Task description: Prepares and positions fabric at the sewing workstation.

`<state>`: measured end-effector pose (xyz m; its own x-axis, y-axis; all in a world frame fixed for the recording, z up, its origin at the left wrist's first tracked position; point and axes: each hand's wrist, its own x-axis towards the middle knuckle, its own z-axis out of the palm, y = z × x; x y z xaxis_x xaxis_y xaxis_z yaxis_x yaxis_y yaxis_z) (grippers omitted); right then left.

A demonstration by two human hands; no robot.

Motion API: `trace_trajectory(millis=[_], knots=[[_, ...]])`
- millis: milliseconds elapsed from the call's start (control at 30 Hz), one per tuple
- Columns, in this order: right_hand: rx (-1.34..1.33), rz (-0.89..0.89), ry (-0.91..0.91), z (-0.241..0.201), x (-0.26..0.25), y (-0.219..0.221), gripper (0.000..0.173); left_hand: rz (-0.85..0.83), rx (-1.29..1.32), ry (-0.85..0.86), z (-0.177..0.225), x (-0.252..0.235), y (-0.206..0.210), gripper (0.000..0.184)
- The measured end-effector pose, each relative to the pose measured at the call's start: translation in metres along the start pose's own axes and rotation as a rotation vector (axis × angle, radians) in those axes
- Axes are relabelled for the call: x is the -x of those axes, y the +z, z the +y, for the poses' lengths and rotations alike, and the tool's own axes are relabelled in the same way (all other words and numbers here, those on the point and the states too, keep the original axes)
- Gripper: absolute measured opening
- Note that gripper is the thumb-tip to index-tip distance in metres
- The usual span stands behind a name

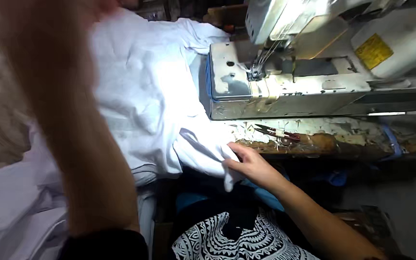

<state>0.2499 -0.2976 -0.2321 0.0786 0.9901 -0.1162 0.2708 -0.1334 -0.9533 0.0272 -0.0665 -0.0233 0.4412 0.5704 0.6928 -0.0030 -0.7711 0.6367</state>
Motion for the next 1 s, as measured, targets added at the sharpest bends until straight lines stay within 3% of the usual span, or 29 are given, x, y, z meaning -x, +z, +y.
trace_trajectory(millis=[67, 200, 267, 367, 467, 567, 667, 700, 767, 800, 900, 1000], knots=[[0.112, 0.086, 0.017, 0.009, 0.02, -0.022, 0.024, -0.233, -0.04, -0.086, 0.034, 0.058, 0.071, 0.016], [-0.07, 0.234, -0.027, 0.022, 0.043, -0.053, 0.012, -0.643, -0.288, 0.004, 0.008, 0.13, 0.156, 0.027], [-0.18, 0.283, -0.069, 0.029, 0.045, -0.057, 0.009, -0.724, -0.45, -0.004, -0.004, 0.141, 0.176, 0.034], [-0.234, 0.328, -0.156, 0.034, 0.045, -0.053, 0.006, -0.685, -0.493, 0.012, -0.004, 0.144, 0.182, 0.026], [-0.364, 0.253, -0.329, 0.039, 0.059, -0.063, 0.008, -0.68, -0.186, 0.066, 0.013, 0.151, 0.209, 0.015], [-0.48, 0.207, -0.515, 0.044, 0.073, -0.09, 0.014, -0.685, 0.058, 0.121, 0.035, 0.139, 0.229, 0.017], [-0.429, 0.213, -0.348, 0.047, 0.081, -0.088, 0.04, -0.646, -0.016, 0.14, 0.028, 0.129, 0.238, 0.014], [-0.409, 0.237, -0.27, 0.047, 0.078, -0.079, 0.04, -0.624, -0.049, 0.135, 0.023, 0.129, 0.238, 0.013], [-0.383, 0.293, -0.155, 0.044, 0.067, -0.061, 0.014, -0.557, -0.063, 0.083, 0.016, 0.138, 0.234, 0.014], [-0.375, 0.309, -0.13, 0.043, 0.061, -0.054, 0.013, -0.508, -0.036, 0.037, 0.018, 0.147, 0.23, 0.018], [-0.3, 0.388, -0.192, 0.037, 0.047, -0.045, 0.025, -0.322, 0.004, -0.085, 0.029, 0.183, 0.224, 0.039], [-0.213, 0.457, -0.227, 0.03, 0.042, -0.043, 0.027, -0.288, -0.189, -0.135, 0.023, 0.202, 0.231, 0.051]])
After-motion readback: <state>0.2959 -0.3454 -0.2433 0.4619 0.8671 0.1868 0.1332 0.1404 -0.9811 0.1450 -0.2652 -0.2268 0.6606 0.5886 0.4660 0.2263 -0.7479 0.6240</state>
